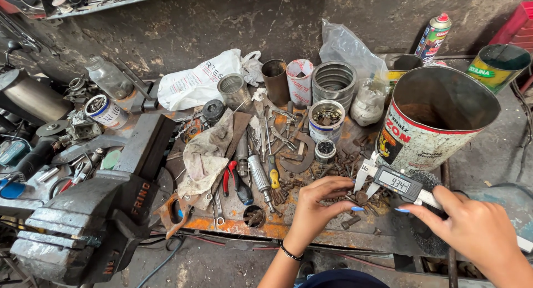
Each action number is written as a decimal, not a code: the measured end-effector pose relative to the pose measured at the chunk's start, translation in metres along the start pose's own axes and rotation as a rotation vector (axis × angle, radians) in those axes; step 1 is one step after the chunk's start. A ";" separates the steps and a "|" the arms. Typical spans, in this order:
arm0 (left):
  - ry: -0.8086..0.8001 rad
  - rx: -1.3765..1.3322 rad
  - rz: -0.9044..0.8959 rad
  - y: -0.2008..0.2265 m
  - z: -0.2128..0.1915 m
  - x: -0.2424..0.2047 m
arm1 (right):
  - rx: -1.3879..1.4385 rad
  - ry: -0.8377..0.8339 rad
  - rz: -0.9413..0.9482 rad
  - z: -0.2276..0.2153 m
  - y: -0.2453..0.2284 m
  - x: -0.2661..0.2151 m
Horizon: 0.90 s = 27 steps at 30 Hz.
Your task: The person picks up small metal screws from a cluttered workbench, measures them with a digital caliper, and places them into a large metal can. The person repeats this process for several screws, occasionally picking up and measuring other small metal parts.
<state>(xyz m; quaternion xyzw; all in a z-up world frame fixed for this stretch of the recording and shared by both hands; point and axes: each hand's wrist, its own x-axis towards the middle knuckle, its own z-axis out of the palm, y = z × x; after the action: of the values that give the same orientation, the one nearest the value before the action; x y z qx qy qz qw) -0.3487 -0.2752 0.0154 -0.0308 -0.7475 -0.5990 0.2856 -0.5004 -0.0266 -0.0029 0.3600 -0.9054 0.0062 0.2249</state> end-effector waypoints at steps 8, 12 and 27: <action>0.024 -0.009 -0.013 0.006 -0.002 0.002 | 0.006 -0.052 0.032 -0.003 -0.004 0.002; 0.026 0.007 0.008 0.004 0.000 0.002 | 0.010 -0.040 0.018 -0.001 -0.004 0.001; 0.163 0.195 -0.060 -0.005 -0.020 -0.021 | -0.029 0.028 0.053 0.029 -0.008 -0.008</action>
<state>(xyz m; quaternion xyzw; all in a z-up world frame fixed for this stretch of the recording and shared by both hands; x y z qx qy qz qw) -0.3257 -0.2890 0.0037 0.0682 -0.7770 -0.5323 0.3291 -0.5012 -0.0325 -0.0335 0.3324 -0.9114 0.0039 0.2425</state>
